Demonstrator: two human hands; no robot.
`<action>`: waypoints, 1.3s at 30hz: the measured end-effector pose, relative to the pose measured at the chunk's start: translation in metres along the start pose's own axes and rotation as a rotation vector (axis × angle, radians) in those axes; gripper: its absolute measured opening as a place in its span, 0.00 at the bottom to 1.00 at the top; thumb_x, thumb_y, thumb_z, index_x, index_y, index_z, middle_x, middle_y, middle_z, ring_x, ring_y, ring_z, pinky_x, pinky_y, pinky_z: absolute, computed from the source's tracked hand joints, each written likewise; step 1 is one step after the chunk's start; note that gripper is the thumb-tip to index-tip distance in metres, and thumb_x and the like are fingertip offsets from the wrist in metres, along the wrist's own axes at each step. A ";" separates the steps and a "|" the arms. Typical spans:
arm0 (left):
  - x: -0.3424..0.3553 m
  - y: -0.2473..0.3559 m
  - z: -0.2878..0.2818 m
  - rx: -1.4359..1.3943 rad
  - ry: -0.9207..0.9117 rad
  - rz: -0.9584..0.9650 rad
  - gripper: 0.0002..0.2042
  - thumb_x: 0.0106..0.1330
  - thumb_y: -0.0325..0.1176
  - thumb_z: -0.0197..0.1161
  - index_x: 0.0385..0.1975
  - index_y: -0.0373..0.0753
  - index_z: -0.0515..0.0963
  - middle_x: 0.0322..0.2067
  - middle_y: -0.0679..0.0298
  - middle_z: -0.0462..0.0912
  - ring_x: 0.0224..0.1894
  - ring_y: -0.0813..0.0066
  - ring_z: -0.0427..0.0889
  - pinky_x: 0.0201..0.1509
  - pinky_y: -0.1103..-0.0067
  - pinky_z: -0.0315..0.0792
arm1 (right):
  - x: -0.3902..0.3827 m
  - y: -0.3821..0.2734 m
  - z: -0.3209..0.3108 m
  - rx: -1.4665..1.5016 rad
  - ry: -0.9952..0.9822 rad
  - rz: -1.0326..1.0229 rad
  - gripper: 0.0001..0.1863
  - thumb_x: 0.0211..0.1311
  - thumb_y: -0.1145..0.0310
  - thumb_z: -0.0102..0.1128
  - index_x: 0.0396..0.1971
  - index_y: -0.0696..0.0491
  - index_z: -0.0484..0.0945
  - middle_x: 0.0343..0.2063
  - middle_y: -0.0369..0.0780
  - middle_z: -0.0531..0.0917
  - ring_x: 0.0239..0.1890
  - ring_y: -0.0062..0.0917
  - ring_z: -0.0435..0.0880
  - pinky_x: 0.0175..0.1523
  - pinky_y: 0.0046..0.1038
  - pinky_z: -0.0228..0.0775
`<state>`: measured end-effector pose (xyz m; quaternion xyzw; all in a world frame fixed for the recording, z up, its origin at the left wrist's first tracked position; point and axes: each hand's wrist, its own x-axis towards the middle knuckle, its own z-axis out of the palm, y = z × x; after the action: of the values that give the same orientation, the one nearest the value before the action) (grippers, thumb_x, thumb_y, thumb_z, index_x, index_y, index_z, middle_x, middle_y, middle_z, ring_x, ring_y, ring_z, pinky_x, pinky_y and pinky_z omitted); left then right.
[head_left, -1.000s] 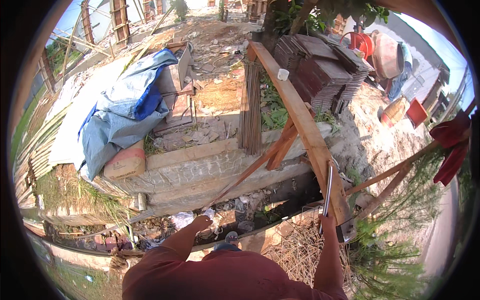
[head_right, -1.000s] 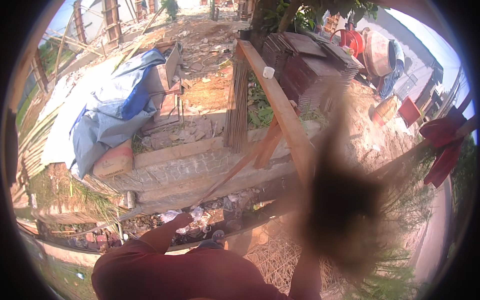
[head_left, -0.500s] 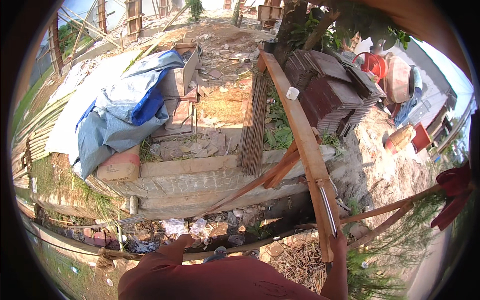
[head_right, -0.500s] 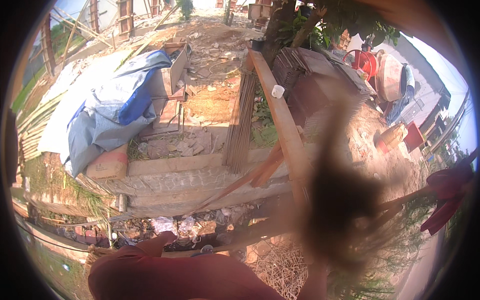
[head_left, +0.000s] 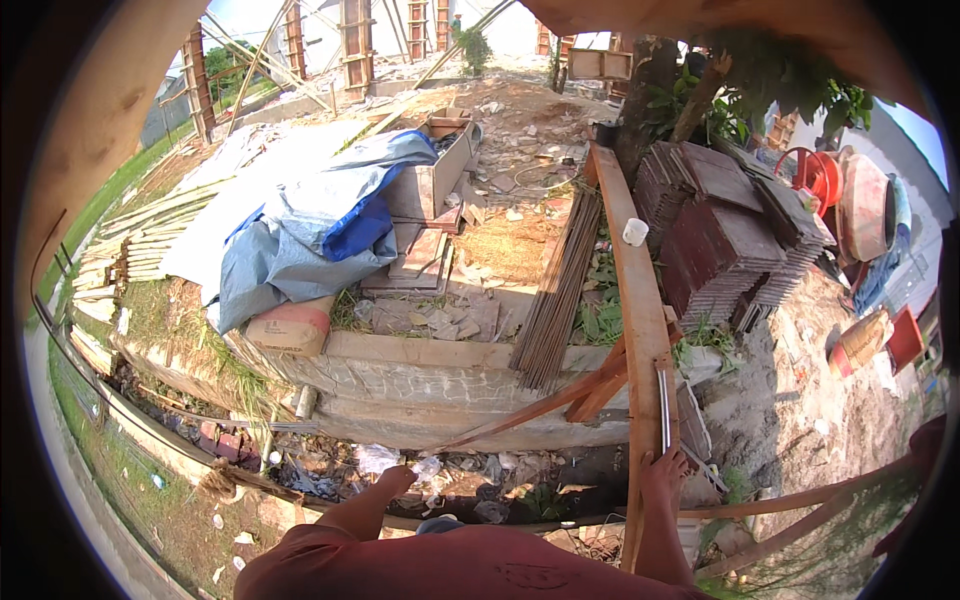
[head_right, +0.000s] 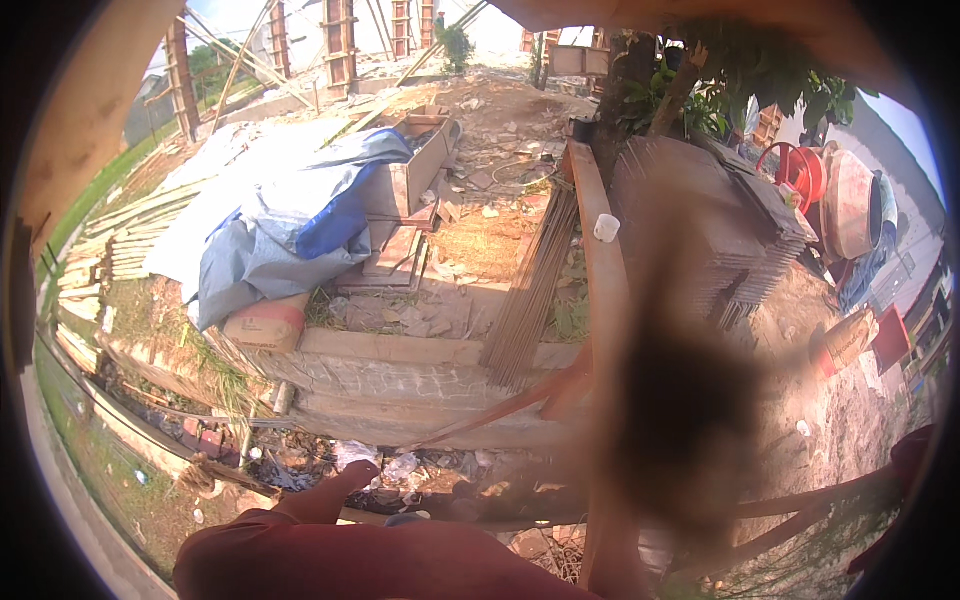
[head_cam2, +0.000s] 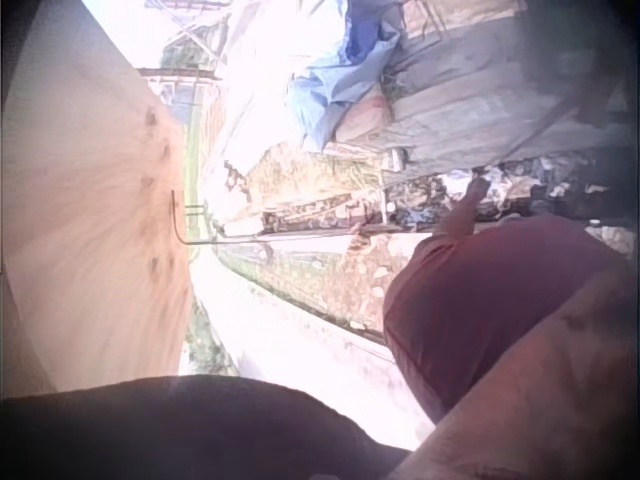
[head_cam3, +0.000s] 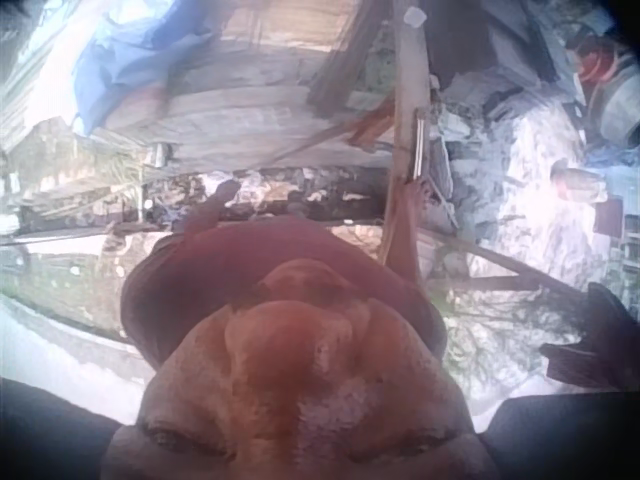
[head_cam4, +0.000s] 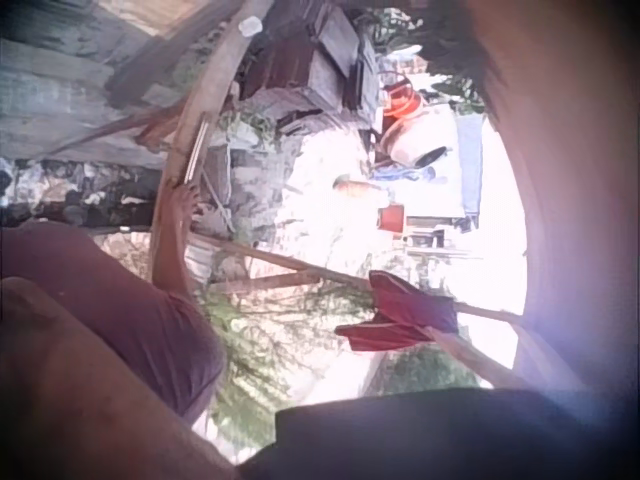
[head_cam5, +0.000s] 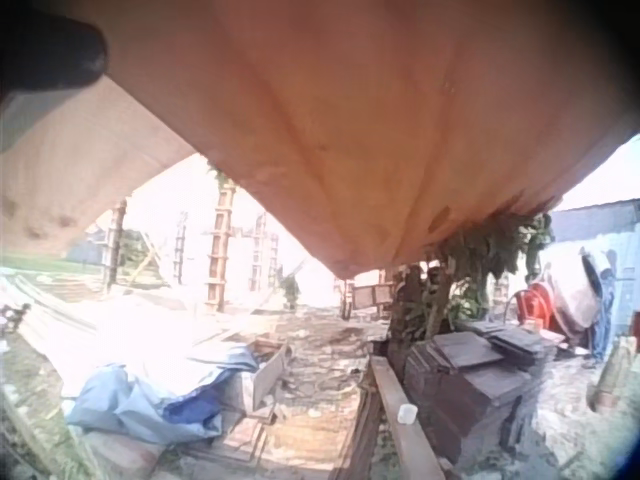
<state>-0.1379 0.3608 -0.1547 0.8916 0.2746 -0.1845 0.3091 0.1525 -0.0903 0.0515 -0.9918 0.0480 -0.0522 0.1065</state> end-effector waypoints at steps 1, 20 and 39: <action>0.000 -0.022 0.024 0.136 0.025 0.145 0.20 0.63 0.51 0.49 0.42 0.44 0.80 0.42 0.54 0.80 0.48 0.55 0.77 0.54 0.68 0.70 | 0.000 -0.005 0.002 0.017 -0.029 -0.004 0.35 0.56 0.54 0.58 0.59 0.58 0.59 0.55 0.49 0.66 0.59 0.44 0.63 0.57 0.52 0.59; 0.019 -0.056 0.040 0.755 -0.391 0.312 0.11 0.58 0.33 0.54 0.36 0.41 0.80 0.41 0.53 0.81 0.48 0.55 0.78 0.49 0.63 0.74 | 0.000 -0.013 0.003 0.024 0.066 -0.114 0.31 0.50 0.54 0.59 0.56 0.50 0.70 0.60 0.48 0.61 0.64 0.42 0.59 0.62 0.48 0.54; 0.035 -0.041 0.037 0.313 -0.367 0.180 0.21 0.65 0.48 0.45 0.38 0.37 0.79 0.40 0.50 0.80 0.45 0.51 0.78 0.49 0.63 0.71 | -0.003 -0.019 0.000 0.035 0.109 -0.145 0.31 0.48 0.54 0.59 0.54 0.51 0.71 0.59 0.48 0.63 0.63 0.43 0.60 0.62 0.50 0.54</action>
<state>-0.1413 0.3768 -0.2179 0.9011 0.1014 -0.3553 0.2270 0.1508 -0.0711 0.0551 -0.9863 -0.0192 -0.1145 0.1168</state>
